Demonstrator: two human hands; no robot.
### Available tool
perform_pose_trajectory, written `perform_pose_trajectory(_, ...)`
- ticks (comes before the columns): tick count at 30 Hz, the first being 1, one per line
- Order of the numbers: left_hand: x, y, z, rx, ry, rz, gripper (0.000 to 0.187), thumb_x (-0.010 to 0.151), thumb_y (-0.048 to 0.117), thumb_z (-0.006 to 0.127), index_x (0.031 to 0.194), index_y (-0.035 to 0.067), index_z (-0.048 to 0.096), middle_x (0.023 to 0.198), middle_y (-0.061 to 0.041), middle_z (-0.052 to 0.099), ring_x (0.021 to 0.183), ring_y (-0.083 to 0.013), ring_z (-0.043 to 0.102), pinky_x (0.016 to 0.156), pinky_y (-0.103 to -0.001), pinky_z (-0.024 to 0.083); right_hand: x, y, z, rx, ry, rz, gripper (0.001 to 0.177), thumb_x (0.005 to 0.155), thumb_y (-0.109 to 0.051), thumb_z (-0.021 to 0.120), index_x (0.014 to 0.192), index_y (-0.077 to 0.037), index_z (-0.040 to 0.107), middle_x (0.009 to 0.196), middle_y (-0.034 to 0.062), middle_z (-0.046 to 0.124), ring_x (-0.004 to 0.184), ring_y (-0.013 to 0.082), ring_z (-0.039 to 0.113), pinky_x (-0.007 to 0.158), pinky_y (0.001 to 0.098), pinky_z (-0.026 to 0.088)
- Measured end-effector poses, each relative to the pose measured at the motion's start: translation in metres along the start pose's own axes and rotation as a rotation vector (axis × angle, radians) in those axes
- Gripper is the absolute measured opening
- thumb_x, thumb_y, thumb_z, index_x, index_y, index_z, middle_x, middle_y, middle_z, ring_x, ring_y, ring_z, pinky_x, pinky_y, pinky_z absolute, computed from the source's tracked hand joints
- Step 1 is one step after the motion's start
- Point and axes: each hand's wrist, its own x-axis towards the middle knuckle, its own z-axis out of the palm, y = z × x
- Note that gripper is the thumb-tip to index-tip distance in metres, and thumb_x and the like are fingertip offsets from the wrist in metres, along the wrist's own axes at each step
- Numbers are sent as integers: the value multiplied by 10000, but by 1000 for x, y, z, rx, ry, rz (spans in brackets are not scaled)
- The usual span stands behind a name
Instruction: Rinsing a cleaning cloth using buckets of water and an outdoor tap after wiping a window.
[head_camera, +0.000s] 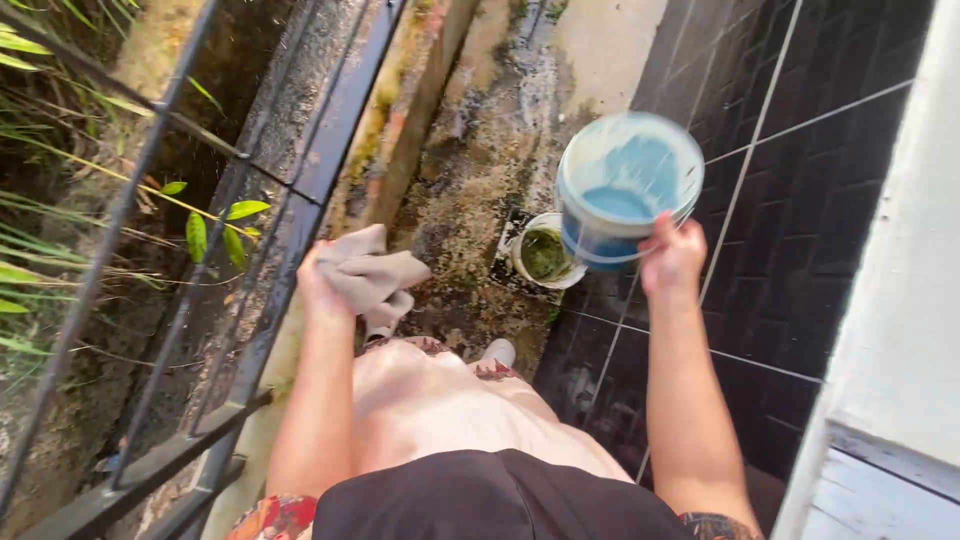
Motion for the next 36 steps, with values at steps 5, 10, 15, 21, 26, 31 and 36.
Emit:
perform_pose_trajectory(5, -33, -49, 4, -42, -26, -77, 193, 730, 333, 769, 817, 162, 775, 775, -109, 749, 655, -188, 690, 628, -279, 504, -1, 64, -77, 153, 58, 279, 265, 954, -202, 790, 943, -219, 526, 646, -47, 527, 524, 110, 532, 574, 274, 513)
perform_pose_trajectory(10, -47, -59, 2, -75, -44, -120, 185, 778, 348, 742, 802, 165, 752, 768, -101, 743, 646, -174, 669, 623, -266, 492, 34, 93, -100, 184, 89, 328, 305, 934, -199, 812, 935, -220, 507, 634, -46, 519, 518, 107, 525, 597, 281, 501)
perform_pose_trajectory(15, -33, -40, 44, -91, -81, -160, 200, 826, 364, 714, 787, 169, 730, 761, -93, 737, 637, -159, 647, 619, -252, 480, 83, 96, -72, 197, 110, 306, 311, 933, -187, 813, 957, -232, 506, 643, -35, 520, 531, 115, 517, 616, 280, 481)
perform_pose_trajectory(21, 32, 9, 174, -126, -139, -231, 246, 891, 384, 677, 766, 173, 700, 751, -82, 729, 626, -140, 619, 613, -234, 464, 142, 7, 66, 72, 93, 182, 345, 917, -152, 844, 995, -223, 516, 734, -55, 576, 552, 62, 530, 642, 228, 483)
perform_pose_trajectory(26, 70, 94, 377, -115, -276, -247, 309, 955, 404, 640, 746, 178, 670, 741, -71, 720, 614, -122, 590, 607, -216, 448, 254, 0, 186, 2, 138, 100, 373, 914, -87, 826, 1058, -162, 491, 728, -31, 551, 564, 74, 519, 629, 216, 473)
perform_pose_trajectory(31, 87, 180, 553, -119, -325, -268, 322, 1008, 352, 604, 785, 131, 677, 727, -72, 707, 556, -87, 551, 543, -167, 428, 344, -37, 266, -227, 146, 112, 433, 884, -114, 855, 1146, -109, 510, 861, 12, 638, 669, 82, 554, 678, 226, 485)
perform_pose_trajectory(36, 122, 190, 675, -94, -283, -231, 268, 984, 322, 660, 879, 97, 761, 792, -108, 731, 532, -81, 520, 513, -174, 456, 402, -60, 262, -423, 160, 213, 486, 880, -164, 883, 1214, -119, 533, 1040, 88, 725, 862, 152, 658, 795, 317, 521)
